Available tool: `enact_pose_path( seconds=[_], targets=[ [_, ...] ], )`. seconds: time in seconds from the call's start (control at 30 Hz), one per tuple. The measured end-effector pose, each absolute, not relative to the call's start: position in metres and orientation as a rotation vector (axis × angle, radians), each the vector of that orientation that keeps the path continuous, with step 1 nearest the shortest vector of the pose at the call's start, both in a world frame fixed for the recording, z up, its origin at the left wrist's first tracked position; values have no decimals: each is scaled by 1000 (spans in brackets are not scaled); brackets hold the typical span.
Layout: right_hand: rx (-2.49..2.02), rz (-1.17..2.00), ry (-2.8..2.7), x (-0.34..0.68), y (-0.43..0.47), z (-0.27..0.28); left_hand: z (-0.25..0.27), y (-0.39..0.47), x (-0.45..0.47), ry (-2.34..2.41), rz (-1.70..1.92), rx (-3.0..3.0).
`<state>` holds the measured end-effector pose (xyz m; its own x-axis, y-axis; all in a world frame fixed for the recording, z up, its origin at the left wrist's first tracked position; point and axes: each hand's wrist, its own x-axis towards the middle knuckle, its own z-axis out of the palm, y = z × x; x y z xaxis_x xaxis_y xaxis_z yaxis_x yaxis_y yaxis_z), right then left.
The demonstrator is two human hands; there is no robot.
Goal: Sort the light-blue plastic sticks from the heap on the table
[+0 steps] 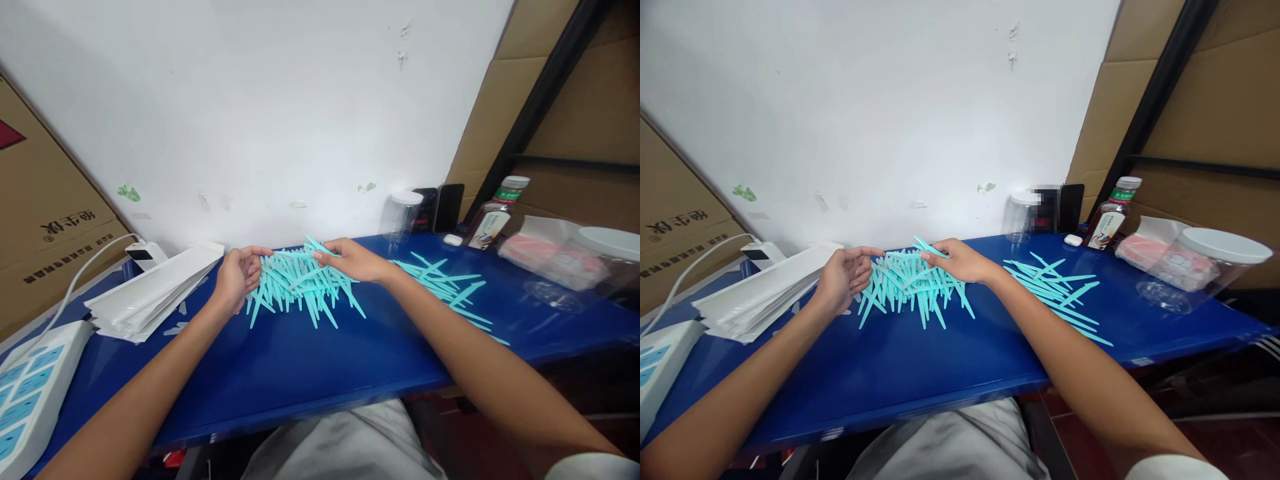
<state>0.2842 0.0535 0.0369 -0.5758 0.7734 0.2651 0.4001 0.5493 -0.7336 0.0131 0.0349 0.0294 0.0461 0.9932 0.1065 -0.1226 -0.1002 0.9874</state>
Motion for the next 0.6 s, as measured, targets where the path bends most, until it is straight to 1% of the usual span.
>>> enact_pose_path(
  seconds=[0.2,0.4,0.6],
  targets=[
    [-953,839,-2205,285,57,34,25,33,16,1025,1128,1387],
    [-972,835,-2190,284,56,37,20,33,19,953,1113,1647],
    [-959,822,-2192,286,58,37,16,38,14,1140,1110,1670]
  ],
)
